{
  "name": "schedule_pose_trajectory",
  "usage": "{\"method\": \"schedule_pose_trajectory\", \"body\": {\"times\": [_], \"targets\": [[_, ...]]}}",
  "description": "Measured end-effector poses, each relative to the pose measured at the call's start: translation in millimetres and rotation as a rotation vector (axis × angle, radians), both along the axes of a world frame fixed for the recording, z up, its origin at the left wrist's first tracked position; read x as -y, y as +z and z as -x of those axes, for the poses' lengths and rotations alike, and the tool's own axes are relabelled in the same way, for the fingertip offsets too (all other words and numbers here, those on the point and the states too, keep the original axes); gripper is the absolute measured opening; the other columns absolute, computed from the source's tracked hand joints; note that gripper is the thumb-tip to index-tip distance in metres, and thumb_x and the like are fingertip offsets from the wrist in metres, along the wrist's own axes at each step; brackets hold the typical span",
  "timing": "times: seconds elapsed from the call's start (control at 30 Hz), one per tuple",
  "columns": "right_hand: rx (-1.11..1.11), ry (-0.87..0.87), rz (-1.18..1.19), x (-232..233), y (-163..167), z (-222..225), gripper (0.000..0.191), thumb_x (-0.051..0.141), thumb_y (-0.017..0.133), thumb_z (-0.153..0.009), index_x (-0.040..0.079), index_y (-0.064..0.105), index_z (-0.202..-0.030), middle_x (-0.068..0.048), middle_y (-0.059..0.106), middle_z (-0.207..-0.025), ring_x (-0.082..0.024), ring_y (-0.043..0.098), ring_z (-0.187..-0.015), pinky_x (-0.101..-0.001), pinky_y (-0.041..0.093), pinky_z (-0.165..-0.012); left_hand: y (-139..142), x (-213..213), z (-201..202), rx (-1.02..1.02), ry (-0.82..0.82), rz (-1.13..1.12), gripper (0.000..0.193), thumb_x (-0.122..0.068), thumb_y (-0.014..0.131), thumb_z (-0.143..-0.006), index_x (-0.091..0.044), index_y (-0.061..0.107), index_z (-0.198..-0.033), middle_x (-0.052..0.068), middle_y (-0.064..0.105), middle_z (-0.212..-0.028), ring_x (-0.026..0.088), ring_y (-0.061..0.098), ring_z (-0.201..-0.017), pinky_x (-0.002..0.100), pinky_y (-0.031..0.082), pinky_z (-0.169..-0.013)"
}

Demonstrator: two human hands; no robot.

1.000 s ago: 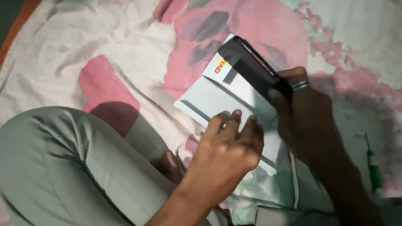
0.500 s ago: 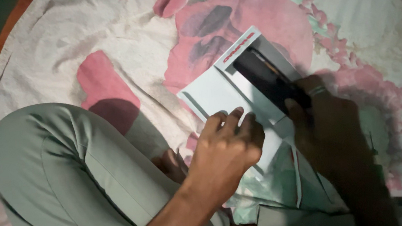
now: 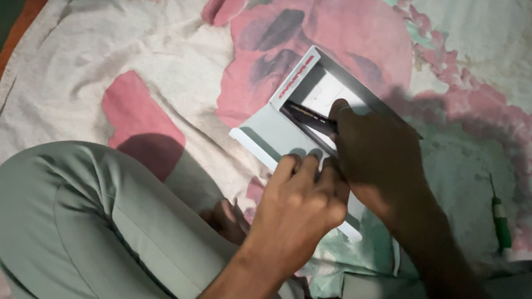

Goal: The person cleans the inside of a black smartphone back cover using a toothbrush, then places it into a box. They then pick up a white smartphone, remove its back cover, and use a screwdriver to work on the internal components.

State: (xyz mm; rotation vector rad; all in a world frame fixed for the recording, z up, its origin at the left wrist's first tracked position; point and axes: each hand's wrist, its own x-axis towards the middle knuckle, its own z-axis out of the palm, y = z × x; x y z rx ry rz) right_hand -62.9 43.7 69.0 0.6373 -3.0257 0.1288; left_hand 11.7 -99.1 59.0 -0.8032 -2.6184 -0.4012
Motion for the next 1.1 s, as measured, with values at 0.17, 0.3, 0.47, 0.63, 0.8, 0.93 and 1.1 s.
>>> {"method": "schedule_pose_trajectory", "body": {"times": [0.17,0.3,0.47,0.63,0.8,0.93,1.1], "targets": [[0.162,0.082,0.169,-1,0,14,0.016,0.019,0.066,-0.087,0.007,0.070,-0.095,-0.016,0.067,-0.072,-0.039,0.066,-0.074,-0.0501,0.050,-0.067,-2,1,0,0.012,0.024,0.007,0.012,-0.007,0.071,-0.066,-0.004,0.071,-0.078,0.010,0.065,-0.079,0.024,0.061,-0.087,0.035,0.046,-0.079],[0.278,0.300,0.174,-8,3,23,0.012,0.014,0.062,-0.091,0.008,0.071,-0.086,-0.018,0.066,-0.070,-0.039,0.065,-0.070,-0.0497,0.049,-0.066,-2,0,-2,0.046,0.015,0.023,0.018,-0.002,0.073,-0.063,-0.007,0.069,-0.080,0.010,0.065,-0.082,0.023,0.061,-0.086,0.034,0.045,-0.079],[0.390,0.133,0.000,-4,3,24,0.009,0.015,0.065,-0.083,0.009,0.071,-0.085,-0.018,0.067,-0.073,-0.039,0.066,-0.075,-0.0492,0.049,-0.067,0,2,0,0.012,0.037,0.003,0.026,-0.001,0.073,-0.060,-0.008,0.071,-0.085,0.011,0.067,-0.086,0.026,0.063,-0.094,0.037,0.048,-0.091],[0.133,0.297,0.254,-16,6,13,0.018,0.008,0.066,-0.079,0.005,0.070,-0.096,-0.018,0.068,-0.084,-0.039,0.066,-0.082,-0.0464,0.050,-0.069,2,5,0,0.012,0.043,-0.029,0.031,-0.001,0.073,-0.061,-0.005,0.073,-0.092,0.011,0.068,-0.091,0.027,0.062,-0.101,0.040,0.047,-0.098],[-0.199,0.261,0.302,-42,0,-23,0.028,0.007,0.072,-0.076,0.002,0.068,-0.104,-0.018,0.068,-0.101,-0.039,0.066,-0.093,-0.0492,0.051,-0.081,5,15,1,0.047,-0.012,-0.098,0.039,0.001,0.069,-0.065,-0.002,0.074,-0.103,0.013,0.069,-0.105,0.031,0.058,-0.120,0.047,0.041,-0.111],[-0.207,0.178,0.397,-46,-12,-53,0.036,0.011,0.076,-0.077,0.000,0.066,-0.109,-0.022,0.064,-0.112,-0.041,0.065,-0.100,-0.0497,0.052,-0.086,10,34,0,0.065,-0.027,-0.154,0.046,0.004,0.066,-0.063,-0.005,0.075,-0.107,0.009,0.068,-0.118,0.033,0.047,-0.135,0.056,0.032,-0.118],[-0.116,0.161,0.512,-43,-18,-70,0.046,0.015,0.080,-0.077,-0.003,0.064,-0.116,-0.026,0.059,-0.127,-0.043,0.064,-0.109,-0.0504,0.052,-0.092,21,54,-13,0.020,0.092,-0.263,0.031,0.001,0.071,-0.076,-0.013,0.075,-0.103,0.003,0.071,-0.114,0.026,0.056,-0.128,0.055,0.029,-0.125]]}}
